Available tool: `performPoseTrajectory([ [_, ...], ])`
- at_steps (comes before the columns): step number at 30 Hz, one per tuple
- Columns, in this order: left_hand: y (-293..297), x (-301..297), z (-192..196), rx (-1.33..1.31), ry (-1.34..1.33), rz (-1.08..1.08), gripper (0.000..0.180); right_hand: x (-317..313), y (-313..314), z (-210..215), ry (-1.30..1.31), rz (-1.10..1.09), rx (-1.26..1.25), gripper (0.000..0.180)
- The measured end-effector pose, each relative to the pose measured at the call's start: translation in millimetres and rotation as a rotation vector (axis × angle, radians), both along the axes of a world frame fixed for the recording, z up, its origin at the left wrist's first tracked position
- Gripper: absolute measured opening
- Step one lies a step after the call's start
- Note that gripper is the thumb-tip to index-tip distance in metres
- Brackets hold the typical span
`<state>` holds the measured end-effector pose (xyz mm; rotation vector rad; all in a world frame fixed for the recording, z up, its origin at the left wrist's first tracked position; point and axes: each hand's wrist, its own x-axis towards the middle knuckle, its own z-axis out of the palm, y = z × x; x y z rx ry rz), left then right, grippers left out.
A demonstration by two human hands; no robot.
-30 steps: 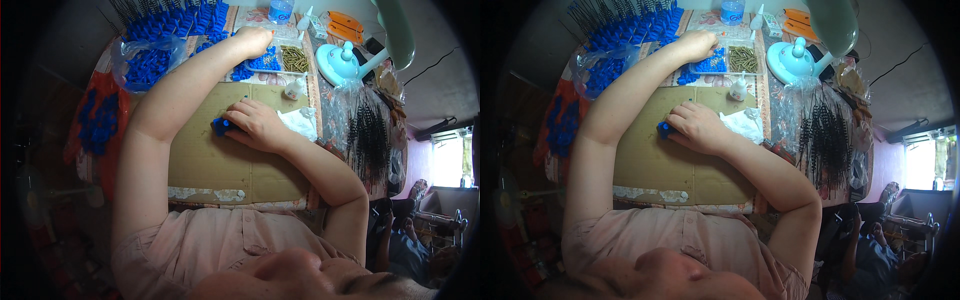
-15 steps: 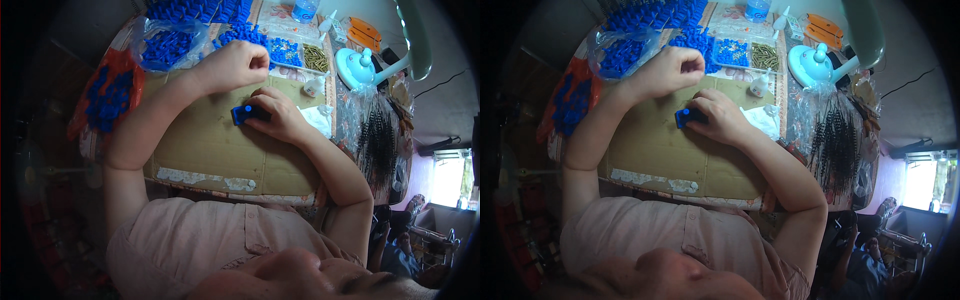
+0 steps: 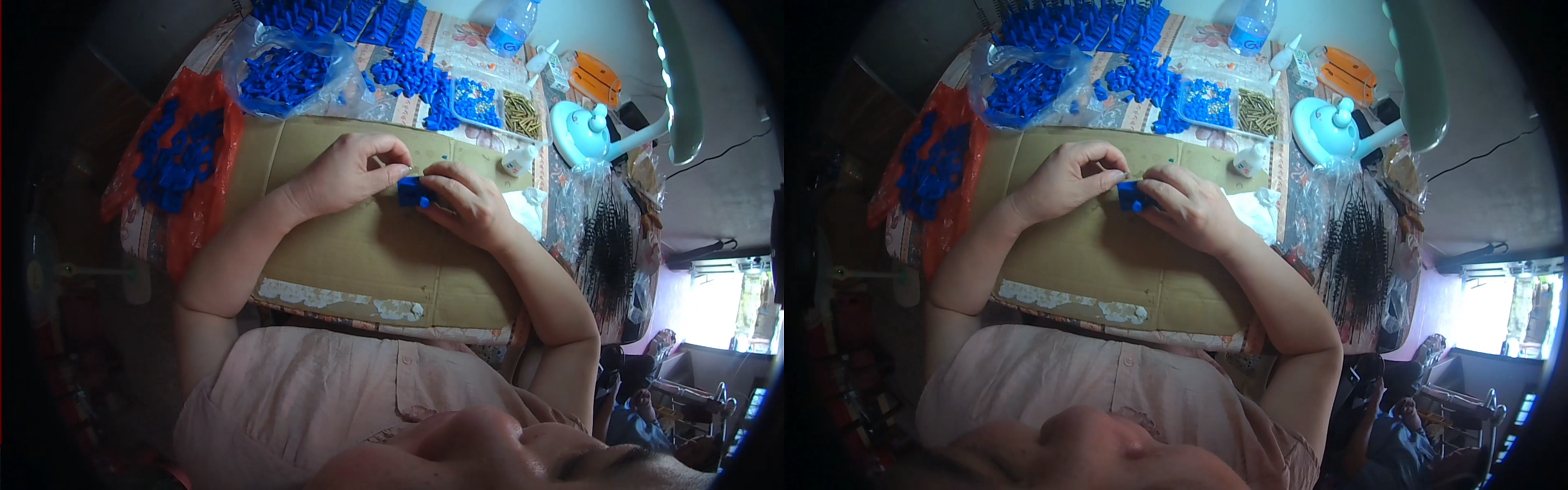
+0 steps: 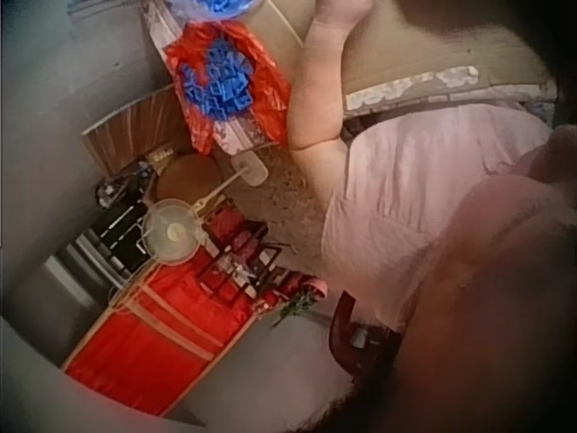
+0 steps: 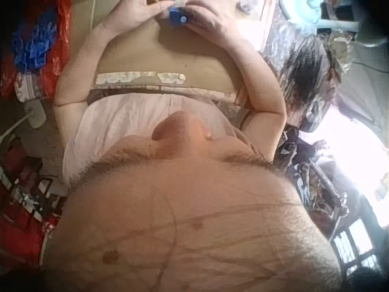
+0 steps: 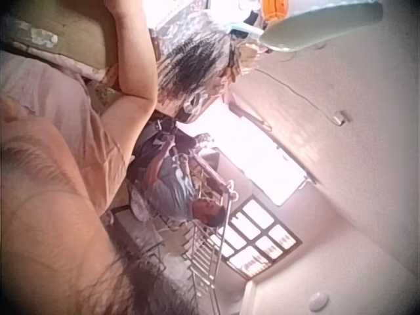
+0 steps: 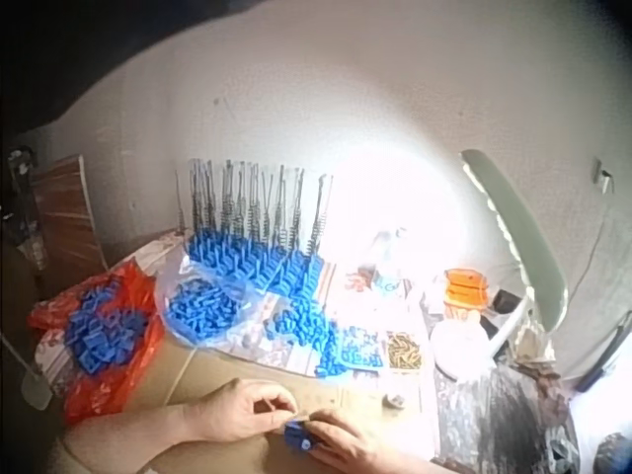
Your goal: The person assembles blue plastic switch housings by inserting metal contacts and securing them with screws using a screwdriver.
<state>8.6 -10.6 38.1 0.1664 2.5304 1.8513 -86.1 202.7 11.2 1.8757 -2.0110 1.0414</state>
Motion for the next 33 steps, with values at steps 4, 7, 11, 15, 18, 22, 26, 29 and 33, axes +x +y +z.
performPoseTrajectory([
  [4,-0.4,-1.9,-2.5,-0.038,0.056,-0.068,0.008,-0.9,0.5,0.0,0.058,0.029,-0.013,0.039],
  [7,-2.9,-2.1,-2.7,-0.146,0.158,-0.111,0.008,-0.6,1.1,0.6,0.089,0.044,-0.009,0.039],
  [11,-2.3,-5.1,-4.1,-0.189,0.244,-0.139,0.008,-0.2,3.0,0.5,0.120,0.058,-0.003,0.038],
  [15,-1.4,-3.2,-4.1,-0.184,0.284,-0.135,0.009,0.5,2.0,1.1,0.113,0.074,-0.021,0.037],
  [18,-2.3,-2.0,-1.0,-0.167,0.238,-0.160,0.007,-0.9,1.3,1.0,0.128,0.083,-0.050,0.037],
  [22,-2.5,-1.4,1.0,-0.155,0.221,-0.157,0.008,-1.0,0.8,0.3,0.119,0.092,-0.057,0.037],
  [26,-3.5,-1.1,2.0,-0.121,0.210,-0.177,0.007,-0.1,1.9,0.1,0.110,0.103,-0.060,0.037],
  [29,-4.6,-0.7,2.8,-0.094,0.173,-0.200,0.007,0.6,1.9,-1.7,0.118,0.112,-0.057,0.036],
  [33,-8.0,-0.3,2.4,-0.041,0.086,-0.230,0.009,1.8,0.7,-0.1,0.125,0.127,-0.065,0.036],
])
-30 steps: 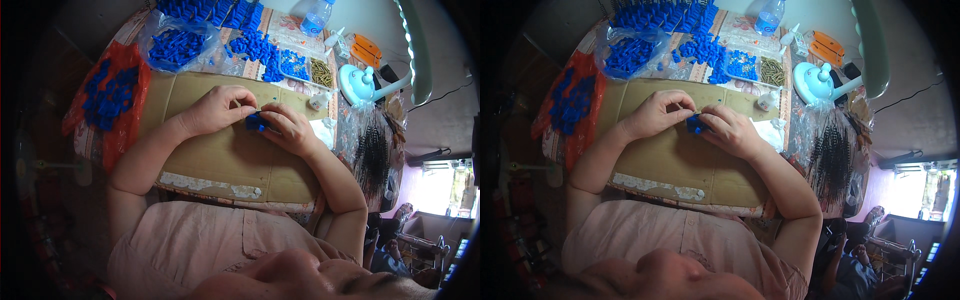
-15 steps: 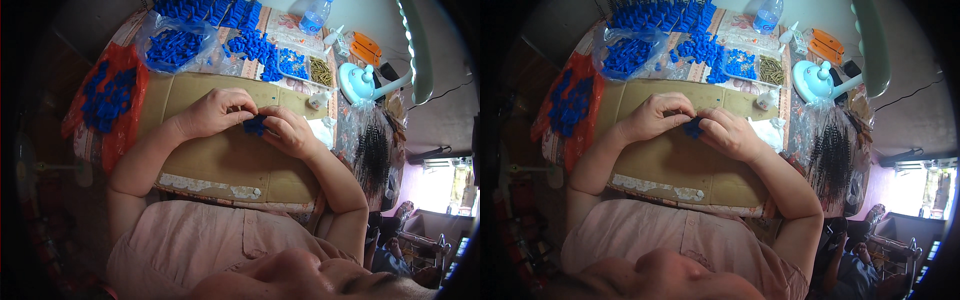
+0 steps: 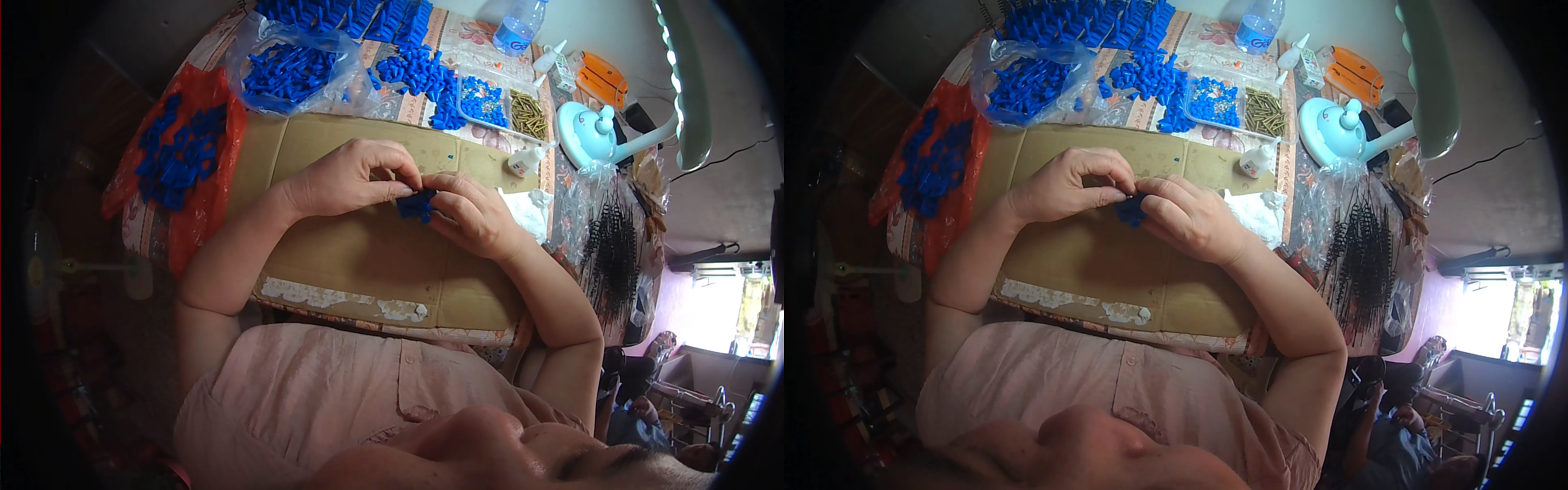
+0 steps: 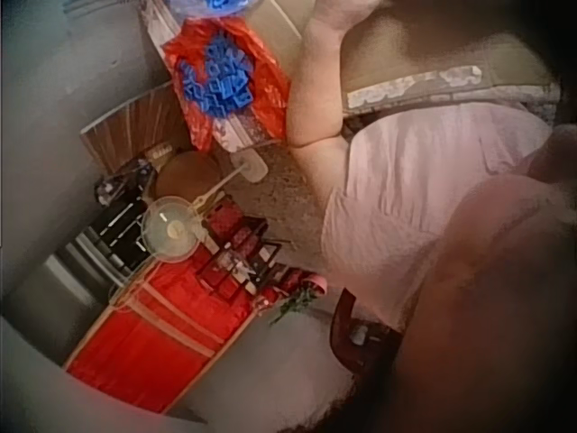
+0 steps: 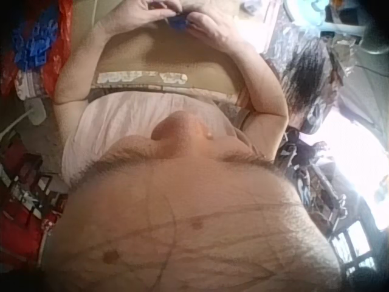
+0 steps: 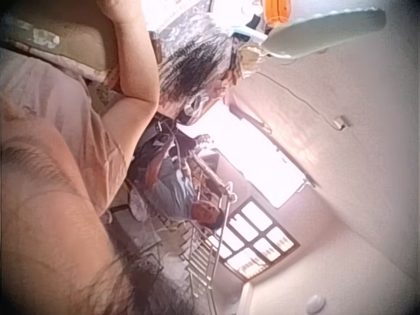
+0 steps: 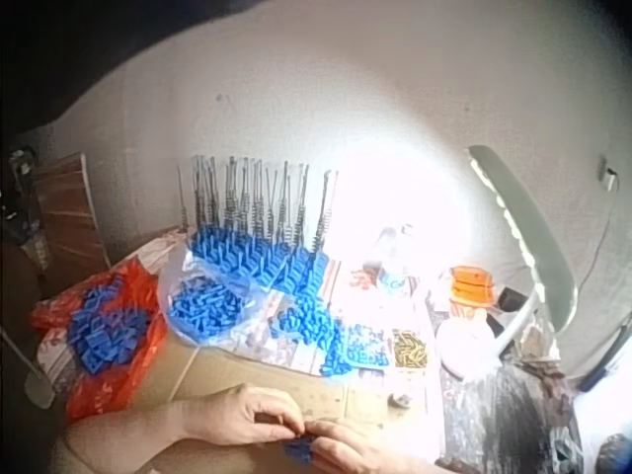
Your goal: The person assembles blue plastic switch housings by inserting metal contacts and securing them with screws using a screwdriver.
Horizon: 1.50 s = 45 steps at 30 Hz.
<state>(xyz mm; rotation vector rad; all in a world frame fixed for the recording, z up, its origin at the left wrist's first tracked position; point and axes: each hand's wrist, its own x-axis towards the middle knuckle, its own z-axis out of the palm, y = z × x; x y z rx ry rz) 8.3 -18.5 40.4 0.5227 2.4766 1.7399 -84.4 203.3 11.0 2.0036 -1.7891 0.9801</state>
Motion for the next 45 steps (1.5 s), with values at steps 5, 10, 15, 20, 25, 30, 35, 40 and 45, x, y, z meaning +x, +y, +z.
performPoseTrajectory([
  [5,1,-1,0,0.025,-0.069,0.000,0.011,-2,1,-2,-0.005,-0.022,0.013,0.036],
  [10,-1,-1,0,0.042,-0.127,-0.003,0.011,-1,0,0,-0.013,-0.011,0.024,0.036],
  [15,-3,-2,-1,0.007,-0.061,0.017,0.008,-1,-1,-2,-0.006,0.004,-0.002,0.037],
  [20,1,-2,-5,0.023,0.003,0.023,0.009,-2,0,-3,0.009,0.012,0.010,0.038],
  [25,1,0,-5,0.045,-0.032,0.083,0.010,-1,0,-2,0.001,0.003,0.030,0.036],
  [30,0,-2,-7,0.019,0.039,0.013,0.009,-1,0,-2,-0.008,0.000,0.045,0.035],
  [35,-3,-4,-6,0.024,0.019,0.002,0.009,-2,-1,-2,0.003,0.016,0.034,0.034],
  [40,-5,-5,-13,0.165,-0.117,-0.025,0.009,-1,-1,-2,0.009,0.016,0.030,0.034],
  [45,-6,-5,-15,0.190,-0.213,-0.025,0.011,2,-1,2,0.006,0.023,0.050,0.032],
])
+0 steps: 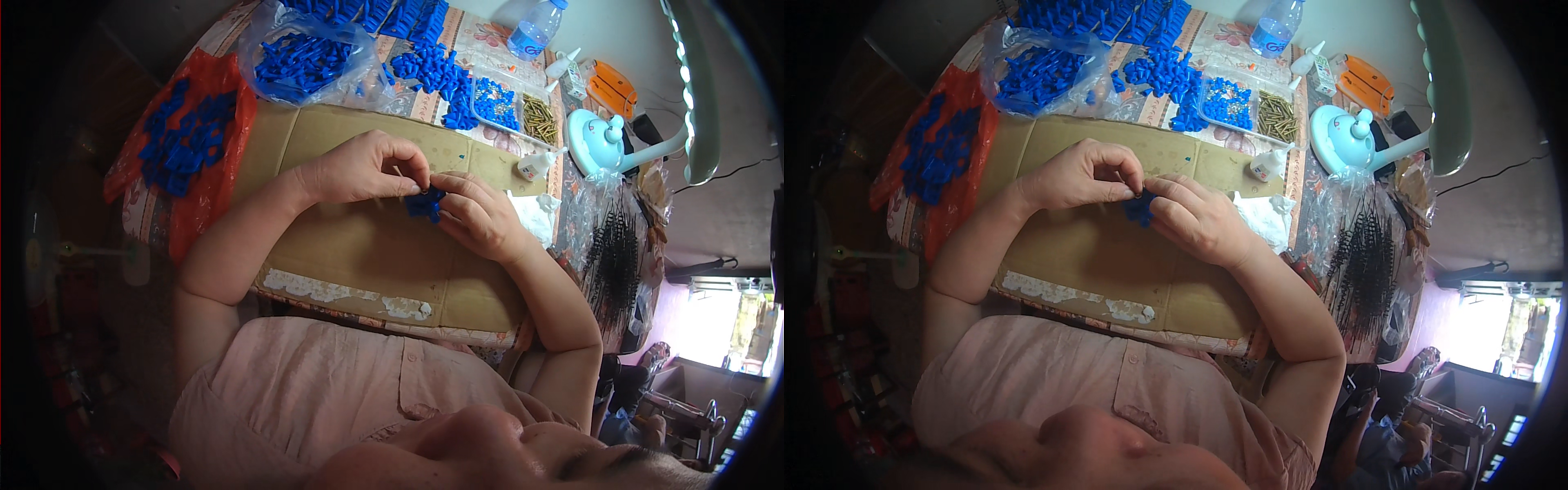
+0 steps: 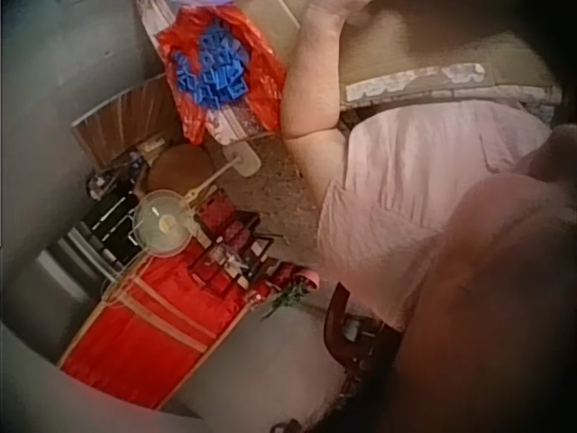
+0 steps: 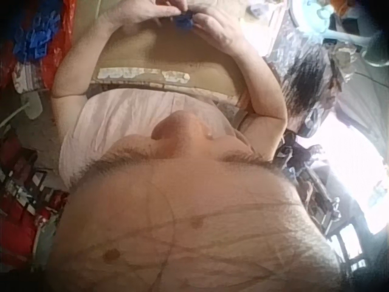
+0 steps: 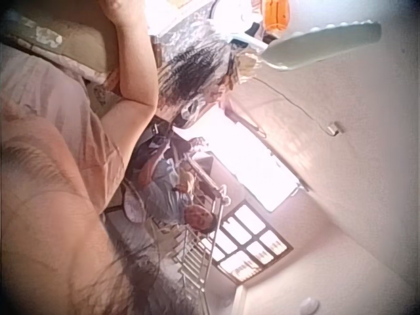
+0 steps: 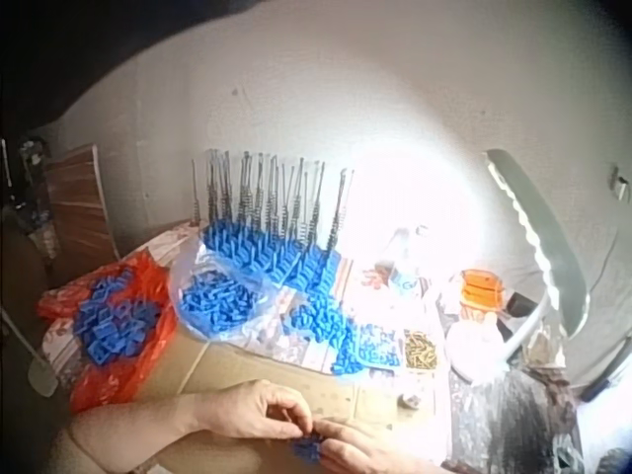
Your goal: The person assembles blue plastic switch housings by inserting metal contacts and securing them with screws using a screwdriver.
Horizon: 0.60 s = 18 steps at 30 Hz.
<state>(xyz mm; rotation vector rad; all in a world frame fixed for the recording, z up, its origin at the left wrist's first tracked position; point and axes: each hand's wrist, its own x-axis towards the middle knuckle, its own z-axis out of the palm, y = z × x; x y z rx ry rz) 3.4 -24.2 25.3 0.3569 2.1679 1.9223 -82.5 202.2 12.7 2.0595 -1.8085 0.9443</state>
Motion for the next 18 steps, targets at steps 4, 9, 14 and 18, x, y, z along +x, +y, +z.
performPoseTrajectory([
  [4,0.9,0.6,5.6,-0.044,-0.027,-0.015,0.007,-0.5,0.1,-2.2,0.000,-0.013,-0.010,0.029],
  [9,0.2,-0.1,4.6,-0.031,-0.019,-0.025,0.007,0.5,-0.8,1.7,0.021,-0.003,-0.009,0.028],
  [14,-0.5,-0.6,4.1,-0.080,0.065,-0.033,0.009,-0.3,-0.8,1.8,0.032,0.014,-0.020,0.027],
  [18,-0.4,-0.7,2.4,-0.069,0.115,-0.037,0.012,-0.1,-1.1,-0.2,0.028,0.008,-0.021,0.027],
])
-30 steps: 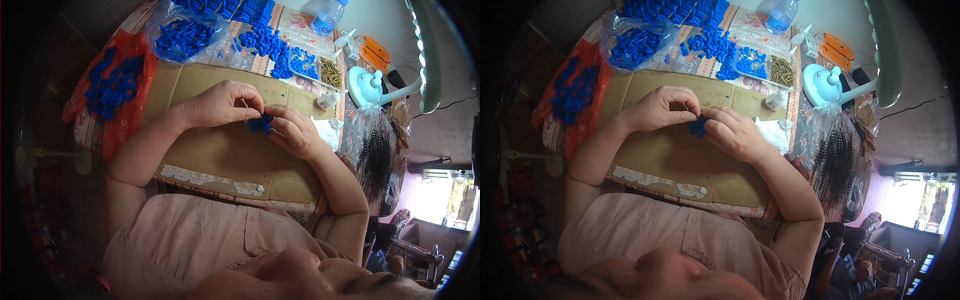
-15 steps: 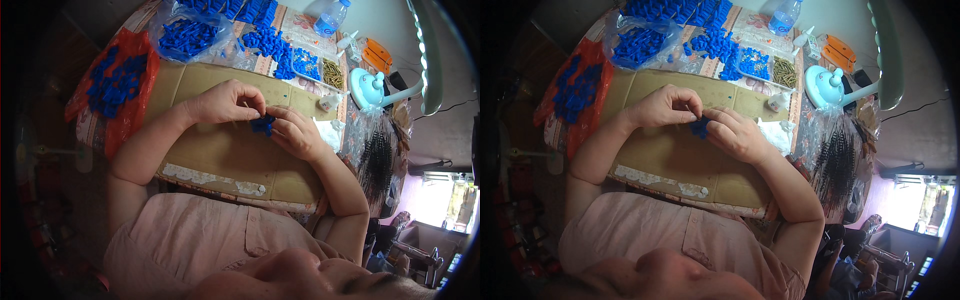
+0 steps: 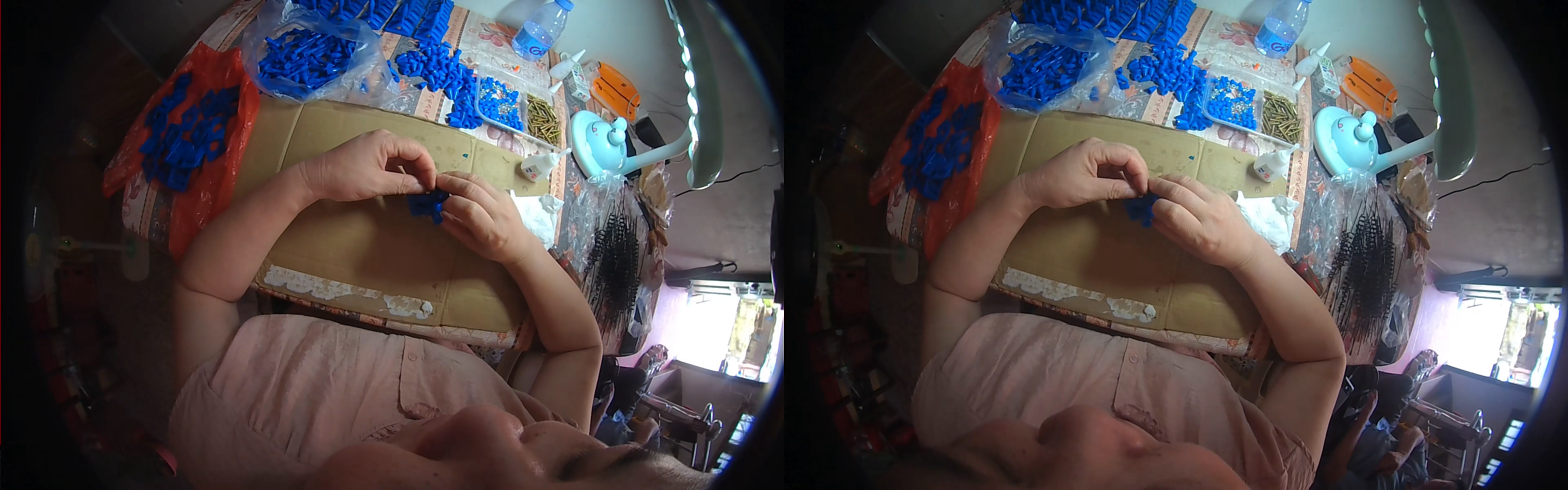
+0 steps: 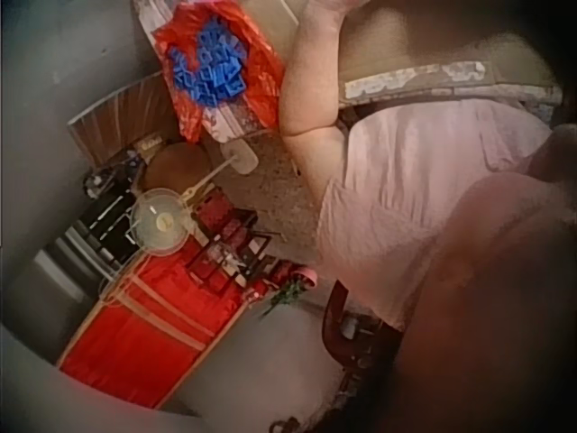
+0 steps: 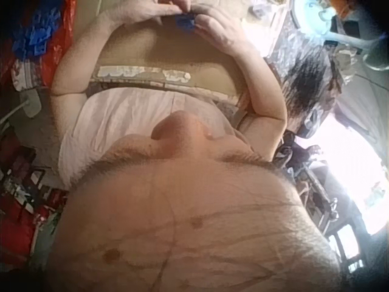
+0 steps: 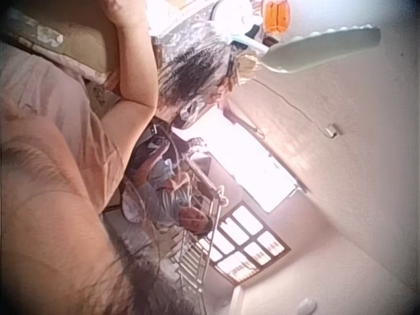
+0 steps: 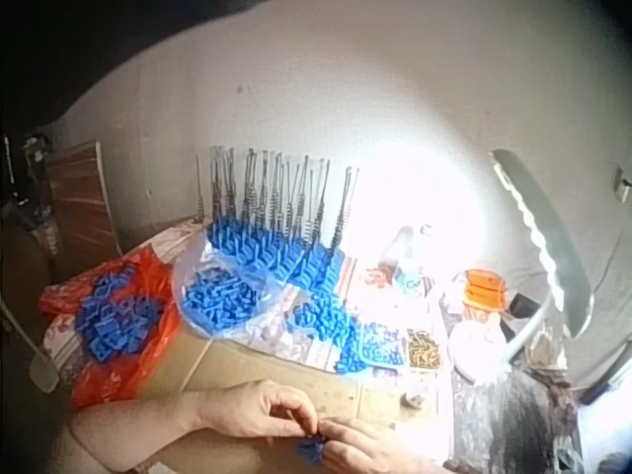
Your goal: The person assembles blue plastic switch housings by inserting metal contacts and securing them with screws using a screwdriver.
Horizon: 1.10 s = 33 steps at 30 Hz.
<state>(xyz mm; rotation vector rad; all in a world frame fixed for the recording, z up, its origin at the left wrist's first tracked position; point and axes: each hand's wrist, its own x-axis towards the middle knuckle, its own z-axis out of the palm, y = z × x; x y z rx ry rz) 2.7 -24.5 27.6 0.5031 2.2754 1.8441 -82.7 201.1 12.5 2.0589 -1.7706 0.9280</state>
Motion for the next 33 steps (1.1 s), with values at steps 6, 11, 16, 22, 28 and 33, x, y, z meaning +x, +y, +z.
performPoseTrajectory([
  [6,-0.7,1.6,0.4,0.018,-0.041,-0.006,0.010,0.3,-0.7,-1.2,-0.004,-0.005,0.001,0.027],
  [11,0.7,0.2,-1.1,0.034,-0.002,-0.017,0.010,-0.3,0.3,-1.9,0.001,-0.014,0.009,0.028],
  [16,2.0,2.1,6.9,-0.068,0.007,0.042,0.011,-0.7,-0.4,-1.8,0.006,-0.028,-0.001,0.027],
  [22,2.9,1.5,4.6,-0.011,-0.018,0.012,0.012,0.8,-1.5,1.6,0.001,-0.026,-0.003,0.026],
  [28,2.3,1.0,2.0,-0.058,0.014,0.014,0.011,1.9,-0.1,3.6,0.003,-0.019,0.026,0.030],
  [33,0.1,-0.6,0.1,0.012,-0.126,-0.017,0.011,1.7,-0.7,5.7,0.019,-0.014,0.019,0.022],
])
